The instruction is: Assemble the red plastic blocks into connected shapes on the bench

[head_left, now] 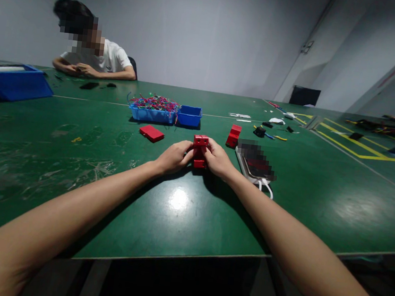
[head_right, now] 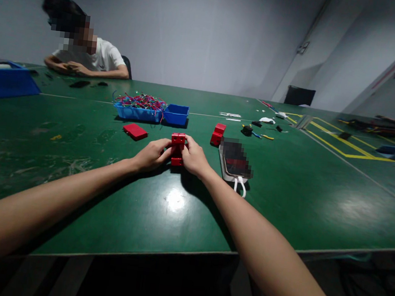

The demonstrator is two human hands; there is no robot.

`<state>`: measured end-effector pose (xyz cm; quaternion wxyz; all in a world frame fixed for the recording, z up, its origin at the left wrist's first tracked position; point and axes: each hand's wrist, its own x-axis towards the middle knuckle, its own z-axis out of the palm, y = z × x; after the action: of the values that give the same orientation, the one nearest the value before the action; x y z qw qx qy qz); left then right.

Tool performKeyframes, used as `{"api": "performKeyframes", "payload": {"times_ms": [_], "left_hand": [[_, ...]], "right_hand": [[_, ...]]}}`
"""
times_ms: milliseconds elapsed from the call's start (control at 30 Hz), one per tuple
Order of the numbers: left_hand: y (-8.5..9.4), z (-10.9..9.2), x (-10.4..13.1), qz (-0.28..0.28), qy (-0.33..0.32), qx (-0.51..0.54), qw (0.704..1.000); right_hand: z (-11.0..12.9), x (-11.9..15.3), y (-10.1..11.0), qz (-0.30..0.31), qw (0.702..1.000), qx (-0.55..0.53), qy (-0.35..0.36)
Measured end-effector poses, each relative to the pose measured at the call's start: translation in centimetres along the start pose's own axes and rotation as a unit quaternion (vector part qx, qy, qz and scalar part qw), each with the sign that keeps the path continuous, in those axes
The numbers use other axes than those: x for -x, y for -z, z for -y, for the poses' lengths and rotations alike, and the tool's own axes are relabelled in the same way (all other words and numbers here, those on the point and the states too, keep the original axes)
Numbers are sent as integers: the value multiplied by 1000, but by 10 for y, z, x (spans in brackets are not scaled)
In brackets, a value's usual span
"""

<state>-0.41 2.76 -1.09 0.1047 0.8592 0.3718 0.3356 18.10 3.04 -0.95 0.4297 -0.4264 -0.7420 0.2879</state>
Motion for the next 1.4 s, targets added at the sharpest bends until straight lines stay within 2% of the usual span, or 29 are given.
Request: {"api": "performKeyframes", "payload": {"times_ms": [1400], "left_hand": [[0,1,-2,-9,13,29,999]], "right_hand": [[-5,1,1,4,1000,12,5]]}}
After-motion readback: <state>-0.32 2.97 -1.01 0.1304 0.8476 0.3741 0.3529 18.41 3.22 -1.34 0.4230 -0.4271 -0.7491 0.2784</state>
